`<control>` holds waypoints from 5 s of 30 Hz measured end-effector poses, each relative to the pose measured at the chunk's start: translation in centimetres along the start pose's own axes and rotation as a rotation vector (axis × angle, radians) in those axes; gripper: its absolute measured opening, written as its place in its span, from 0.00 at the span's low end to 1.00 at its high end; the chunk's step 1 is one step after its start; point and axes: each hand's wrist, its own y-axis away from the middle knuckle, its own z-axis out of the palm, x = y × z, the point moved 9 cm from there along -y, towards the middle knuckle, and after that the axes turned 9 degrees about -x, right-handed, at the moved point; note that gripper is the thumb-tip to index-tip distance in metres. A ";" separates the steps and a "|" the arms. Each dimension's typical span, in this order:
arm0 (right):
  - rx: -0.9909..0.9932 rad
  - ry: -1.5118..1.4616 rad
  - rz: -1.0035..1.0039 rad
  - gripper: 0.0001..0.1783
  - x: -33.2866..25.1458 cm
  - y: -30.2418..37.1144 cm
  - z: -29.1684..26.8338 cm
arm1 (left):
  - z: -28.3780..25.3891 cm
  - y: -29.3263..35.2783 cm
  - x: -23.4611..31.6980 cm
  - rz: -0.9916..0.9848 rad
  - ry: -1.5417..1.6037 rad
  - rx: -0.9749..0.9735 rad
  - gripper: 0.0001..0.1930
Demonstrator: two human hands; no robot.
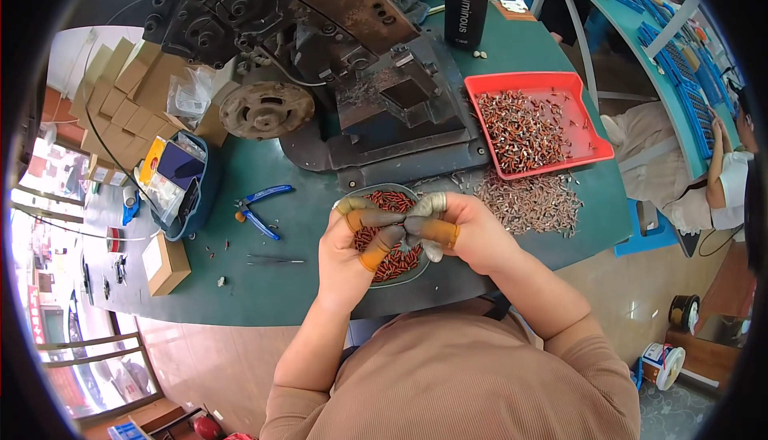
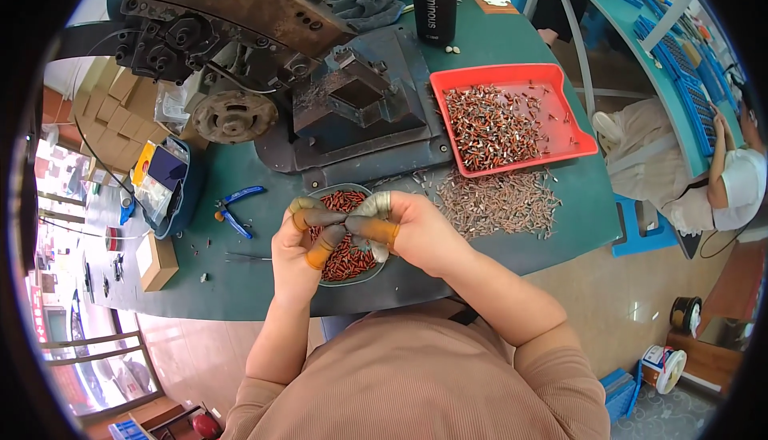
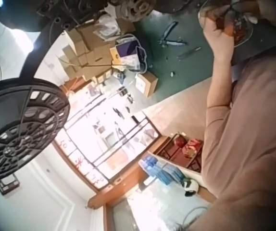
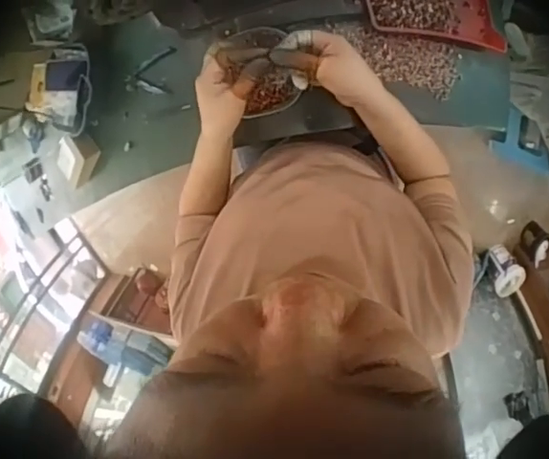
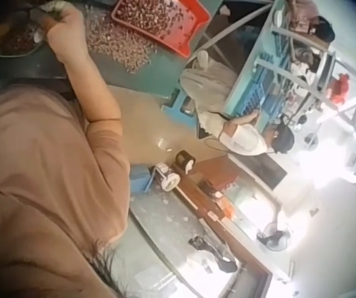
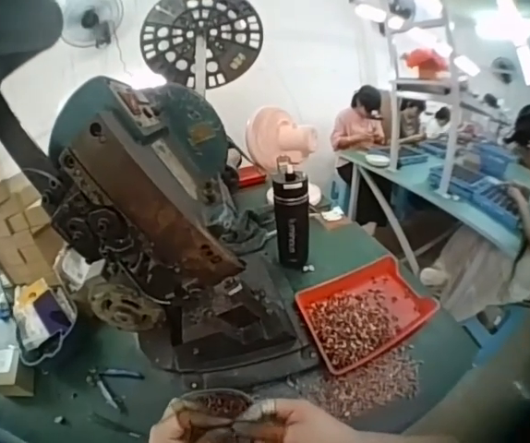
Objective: The person inserts small metal components into a pressing machine by hand for assembly.
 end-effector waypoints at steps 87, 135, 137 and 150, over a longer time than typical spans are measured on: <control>0.186 1.674 -0.217 0.20 -0.7 13.6 -0.8 | 0.6 2.1 -0.5 -0.041 -0.027 0.083 0.09; 0.424 0.383 -0.423 0.01 -14.7 -6.4 -5.8 | 2.1 -10.6 7.8 0.925 -1.230 0.494 0.12; 0.428 0.392 -0.416 0.02 -14.8 -6.3 -5.7 | 2.1 -10.7 7.8 0.916 -1.231 0.490 0.12; 0.241 0.498 -0.577 0.05 -15.2 -4.7 -2.2 | 1.4 -8.4 10.2 0.828 -1.114 0.450 0.12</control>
